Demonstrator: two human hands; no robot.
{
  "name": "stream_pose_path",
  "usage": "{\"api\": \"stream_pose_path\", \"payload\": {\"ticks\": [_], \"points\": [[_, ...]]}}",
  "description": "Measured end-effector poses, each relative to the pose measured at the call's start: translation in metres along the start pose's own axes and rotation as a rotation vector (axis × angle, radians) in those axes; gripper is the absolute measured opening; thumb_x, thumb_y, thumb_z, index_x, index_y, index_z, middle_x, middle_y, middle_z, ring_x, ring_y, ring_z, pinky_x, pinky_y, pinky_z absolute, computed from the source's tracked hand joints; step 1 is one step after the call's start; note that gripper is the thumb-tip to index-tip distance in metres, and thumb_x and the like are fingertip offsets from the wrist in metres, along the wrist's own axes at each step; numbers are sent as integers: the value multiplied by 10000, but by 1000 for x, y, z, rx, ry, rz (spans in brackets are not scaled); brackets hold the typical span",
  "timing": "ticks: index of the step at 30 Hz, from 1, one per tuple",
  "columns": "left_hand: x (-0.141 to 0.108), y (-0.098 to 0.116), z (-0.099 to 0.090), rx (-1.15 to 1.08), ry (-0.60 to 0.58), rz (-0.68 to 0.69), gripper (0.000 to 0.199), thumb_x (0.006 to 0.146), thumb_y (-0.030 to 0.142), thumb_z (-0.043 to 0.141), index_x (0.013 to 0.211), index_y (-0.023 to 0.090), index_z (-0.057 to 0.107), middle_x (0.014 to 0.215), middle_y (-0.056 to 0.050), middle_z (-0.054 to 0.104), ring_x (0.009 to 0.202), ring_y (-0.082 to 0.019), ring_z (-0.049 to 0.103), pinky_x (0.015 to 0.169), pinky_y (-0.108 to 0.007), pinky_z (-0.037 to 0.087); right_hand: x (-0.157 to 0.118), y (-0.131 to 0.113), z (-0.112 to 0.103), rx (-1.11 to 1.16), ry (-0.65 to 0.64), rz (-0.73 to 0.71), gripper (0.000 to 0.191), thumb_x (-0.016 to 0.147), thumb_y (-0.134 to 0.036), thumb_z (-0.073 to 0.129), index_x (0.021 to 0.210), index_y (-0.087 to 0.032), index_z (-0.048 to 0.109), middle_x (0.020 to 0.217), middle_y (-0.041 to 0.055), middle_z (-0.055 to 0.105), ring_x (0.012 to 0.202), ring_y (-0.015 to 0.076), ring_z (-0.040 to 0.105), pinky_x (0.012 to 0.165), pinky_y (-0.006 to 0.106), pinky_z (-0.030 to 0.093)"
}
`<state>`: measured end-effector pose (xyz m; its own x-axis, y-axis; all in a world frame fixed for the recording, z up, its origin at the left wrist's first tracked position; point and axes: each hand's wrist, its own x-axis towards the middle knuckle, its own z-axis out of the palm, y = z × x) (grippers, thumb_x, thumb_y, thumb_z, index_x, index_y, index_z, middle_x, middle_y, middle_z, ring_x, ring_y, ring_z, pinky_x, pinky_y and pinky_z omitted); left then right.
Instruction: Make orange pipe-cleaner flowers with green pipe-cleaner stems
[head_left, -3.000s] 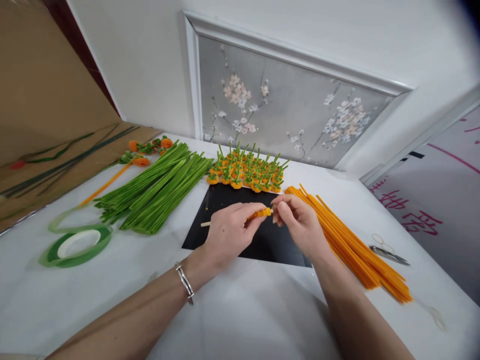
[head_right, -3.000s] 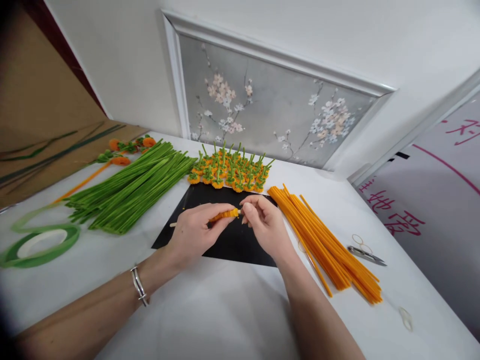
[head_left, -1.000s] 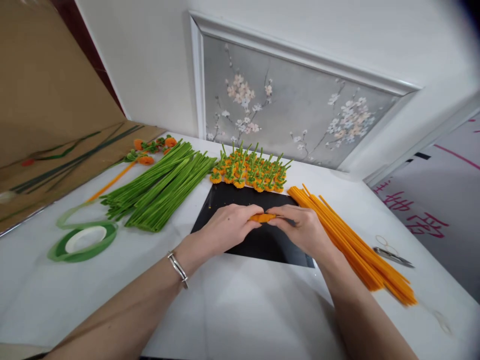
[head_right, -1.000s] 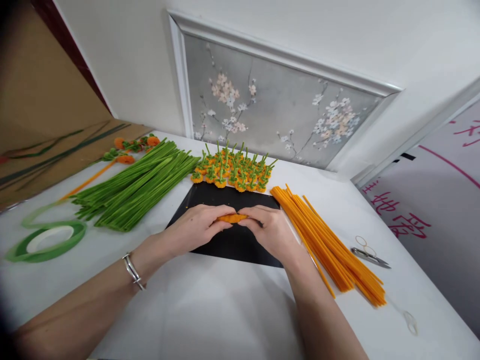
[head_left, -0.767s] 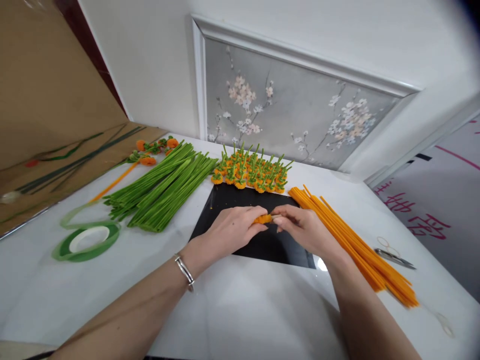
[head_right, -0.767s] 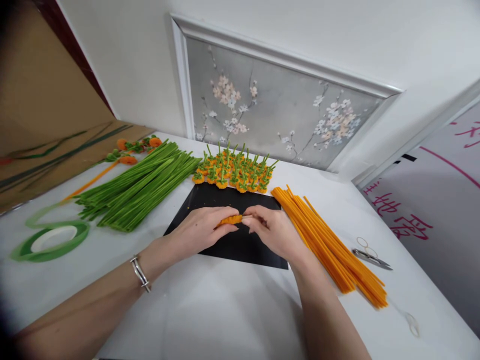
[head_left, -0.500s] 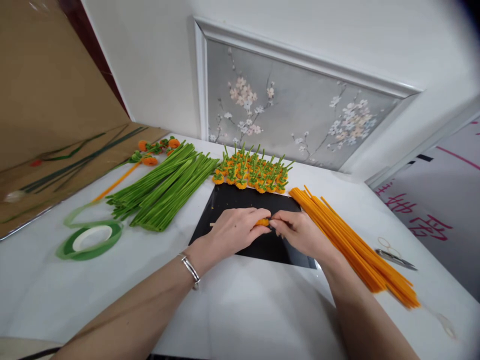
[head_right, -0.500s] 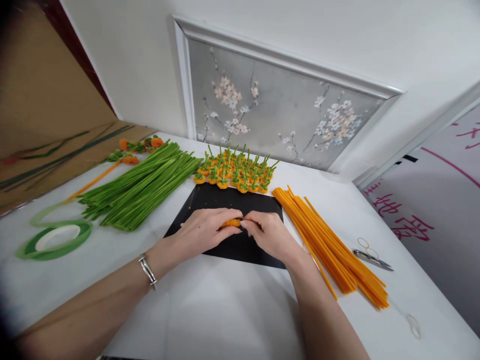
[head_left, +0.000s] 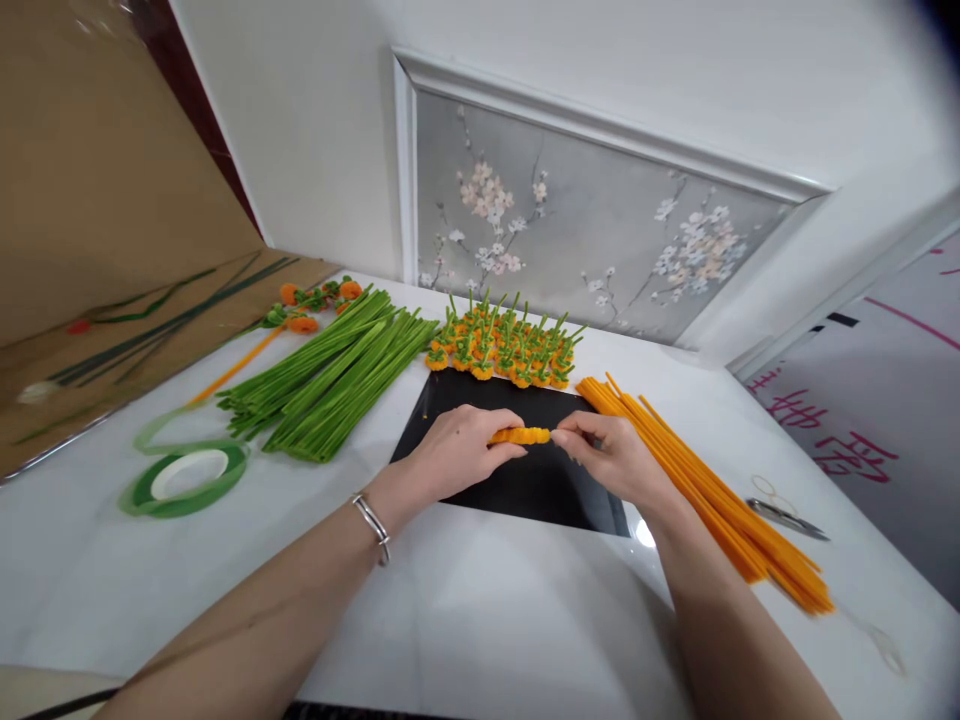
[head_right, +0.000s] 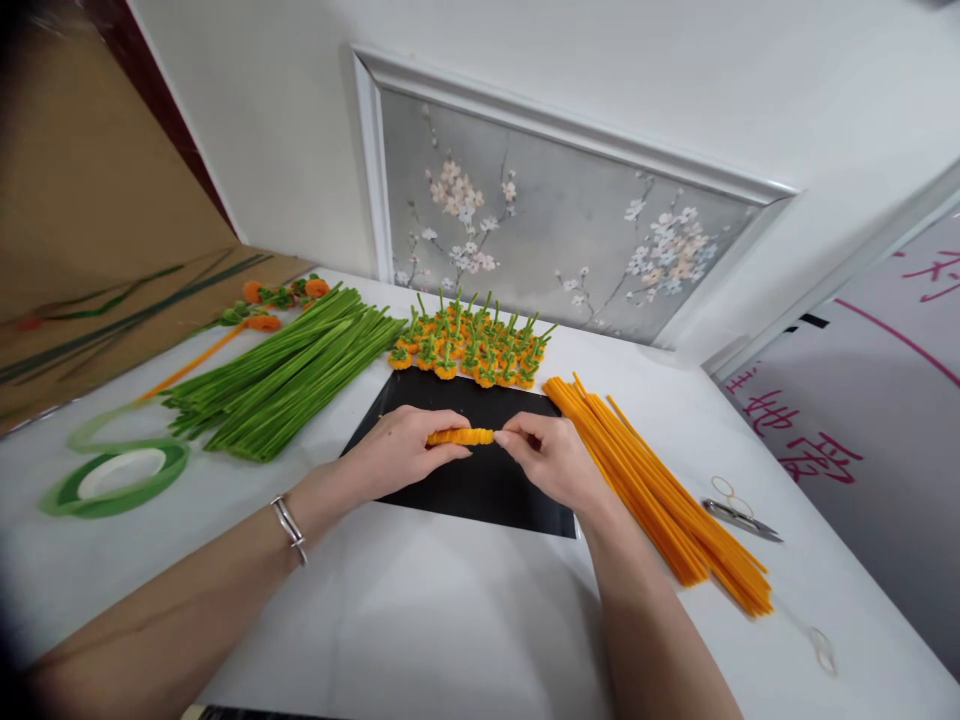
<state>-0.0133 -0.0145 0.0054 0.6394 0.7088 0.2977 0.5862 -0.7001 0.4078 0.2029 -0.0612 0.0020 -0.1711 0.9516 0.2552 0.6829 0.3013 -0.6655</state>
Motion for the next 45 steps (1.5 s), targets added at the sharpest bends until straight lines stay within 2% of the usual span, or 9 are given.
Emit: {"api": "stream_pose_path", "payload": {"ticks": [2,6,12,18,23,28,37,41,45], "points": [[0,2,-1,14,-1,1,174,866,357,587,965,241,669,697,31,678,599,-138,603,536,-233,316,0,1,-1,-2,-16,2,283,891,-392,510,745,-182,632,567,-22,497,528,112,430,488,242,316],[-1,3,-1,76,-7,23,218,904,384,519,857,222,657,622,26,640,559,-140,585,505,-242,275,0,1,-3,-13,-29,7,346,907,-432,479,718,-176,617,537,-38,440,492,96,372,465,238,282],[0,4,-1,75,47,41,218,815,390,650,944,214,638,774,8,694,687,-177,631,575,-245,354,-1,-1,-6,4,-25,34,385,911,-453,465,665,-178,578,516,-45,375,474,91,319,442,237,248],[-1,8,-2,68,94,40,112,857,303,585,892,205,627,732,15,673,646,-155,616,561,-241,355,-2,-3,-8,89,-33,62,401,902,-501,462,688,-183,580,517,-41,390,464,93,323,425,237,243],[-1,6,-1,125,34,122,187,913,327,505,877,193,631,712,-1,669,650,-165,627,576,-254,372,-2,-3,-8,73,-12,85,479,910,-536,429,602,-183,531,476,-49,339,441,84,294,415,236,227],[-2,4,0,57,34,163,249,864,306,605,1087,205,559,893,-7,699,763,-182,652,629,-259,407,-1,-2,-6,47,26,101,536,911,-552,412,533,-181,499,444,-46,331,424,79,299,411,232,231],[-2,3,0,22,43,171,212,853,241,601,1059,208,561,879,-6,689,752,-172,642,637,-254,409,-1,-1,-5,76,39,135,589,899,-558,435,450,-182,493,400,-41,335,380,68,301,385,229,235],[-2,4,-1,47,47,173,130,897,256,523,997,203,586,778,1,668,683,-158,628,600,-247,389,-1,0,-4,86,47,155,605,888,-575,445,432,-181,499,391,-38,358,375,69,321,392,230,258],[-2,4,-1,63,24,165,150,914,266,481,966,199,605,739,2,657,663,-157,621,581,-245,377,-1,0,-5,136,21,143,577,893,-578,433,476,-187,506,404,-39,379,390,78,344,419,233,303]]}}
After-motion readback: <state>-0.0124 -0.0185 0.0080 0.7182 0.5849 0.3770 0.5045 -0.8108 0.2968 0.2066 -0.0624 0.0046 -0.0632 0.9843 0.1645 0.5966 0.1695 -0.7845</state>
